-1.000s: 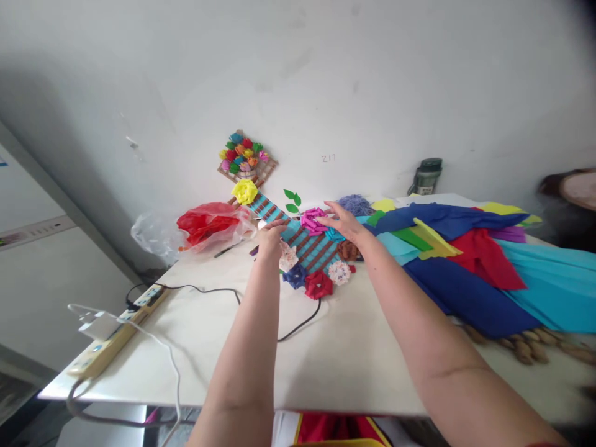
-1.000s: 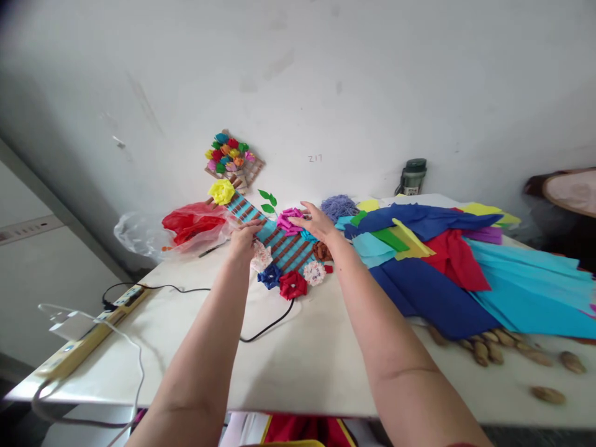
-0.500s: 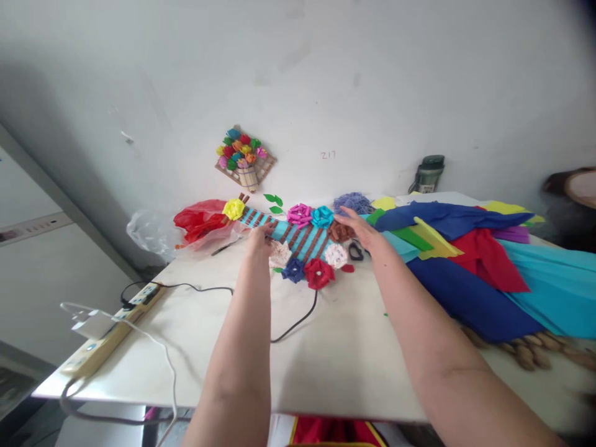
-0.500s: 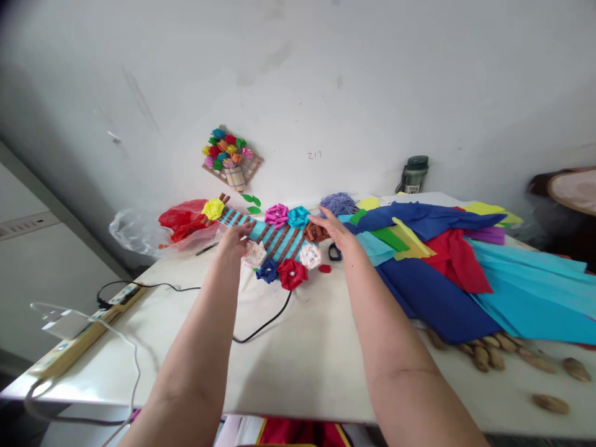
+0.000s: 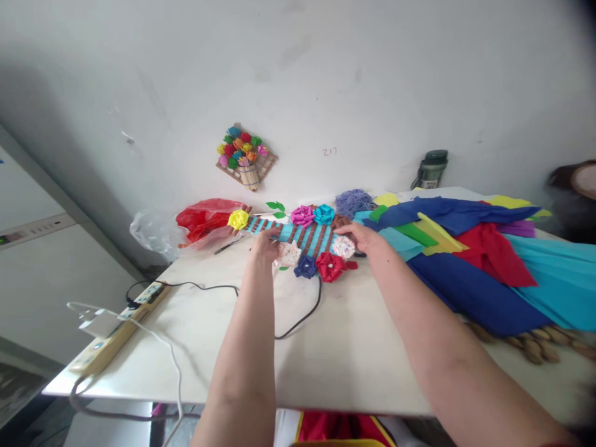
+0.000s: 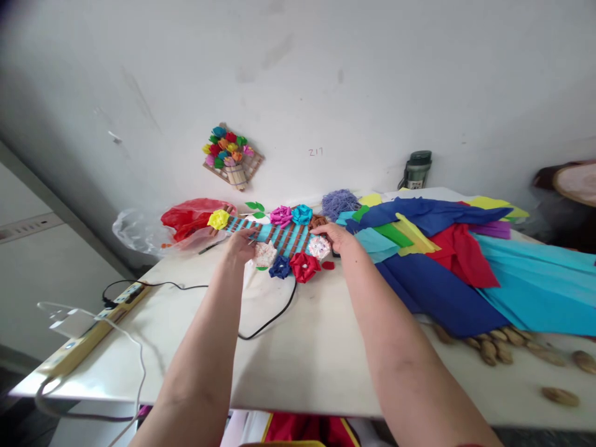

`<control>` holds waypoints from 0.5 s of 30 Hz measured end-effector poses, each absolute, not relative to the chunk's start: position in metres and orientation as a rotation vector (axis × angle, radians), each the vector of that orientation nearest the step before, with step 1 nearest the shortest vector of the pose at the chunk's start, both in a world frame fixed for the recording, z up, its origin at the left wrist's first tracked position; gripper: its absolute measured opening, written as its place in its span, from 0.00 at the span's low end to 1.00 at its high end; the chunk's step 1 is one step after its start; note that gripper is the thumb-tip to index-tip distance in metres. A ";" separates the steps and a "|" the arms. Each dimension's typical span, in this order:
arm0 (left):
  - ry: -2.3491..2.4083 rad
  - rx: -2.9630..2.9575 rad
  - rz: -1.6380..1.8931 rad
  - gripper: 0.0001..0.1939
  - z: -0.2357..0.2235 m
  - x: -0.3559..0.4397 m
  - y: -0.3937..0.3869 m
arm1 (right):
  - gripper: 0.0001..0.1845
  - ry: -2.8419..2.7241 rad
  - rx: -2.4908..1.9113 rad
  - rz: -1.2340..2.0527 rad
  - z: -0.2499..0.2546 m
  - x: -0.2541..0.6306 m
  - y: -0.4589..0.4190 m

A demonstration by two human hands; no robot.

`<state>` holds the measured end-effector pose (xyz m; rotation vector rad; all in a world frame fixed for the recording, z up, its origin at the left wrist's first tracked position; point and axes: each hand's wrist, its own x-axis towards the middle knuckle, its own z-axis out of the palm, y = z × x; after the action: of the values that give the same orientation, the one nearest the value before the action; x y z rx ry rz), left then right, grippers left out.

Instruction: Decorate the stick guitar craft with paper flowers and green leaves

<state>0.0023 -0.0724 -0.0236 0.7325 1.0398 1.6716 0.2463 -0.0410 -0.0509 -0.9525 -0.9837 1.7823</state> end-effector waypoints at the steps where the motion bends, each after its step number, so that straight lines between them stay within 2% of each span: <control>1: 1.080 0.700 1.589 0.16 -0.023 0.001 -0.074 | 0.07 -0.947 -0.991 1.777 -0.052 0.246 -0.040; 8: 0.987 1.014 1.459 0.19 -0.022 -0.013 -0.089 | 0.09 -0.834 -1.015 1.694 -0.057 0.248 -0.040; 12: 0.732 1.005 1.676 0.14 -0.033 -0.009 -0.093 | 0.10 -0.826 -0.994 1.691 -0.060 0.250 -0.039; 15: 0.635 0.863 1.916 0.16 -0.048 -0.001 -0.093 | 0.09 -0.848 -0.988 1.704 -0.062 0.250 -0.039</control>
<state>-0.0007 -0.0934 -0.0479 0.8627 0.6349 1.9157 0.2504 -0.0386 -0.0622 -0.9877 -0.8480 1.7040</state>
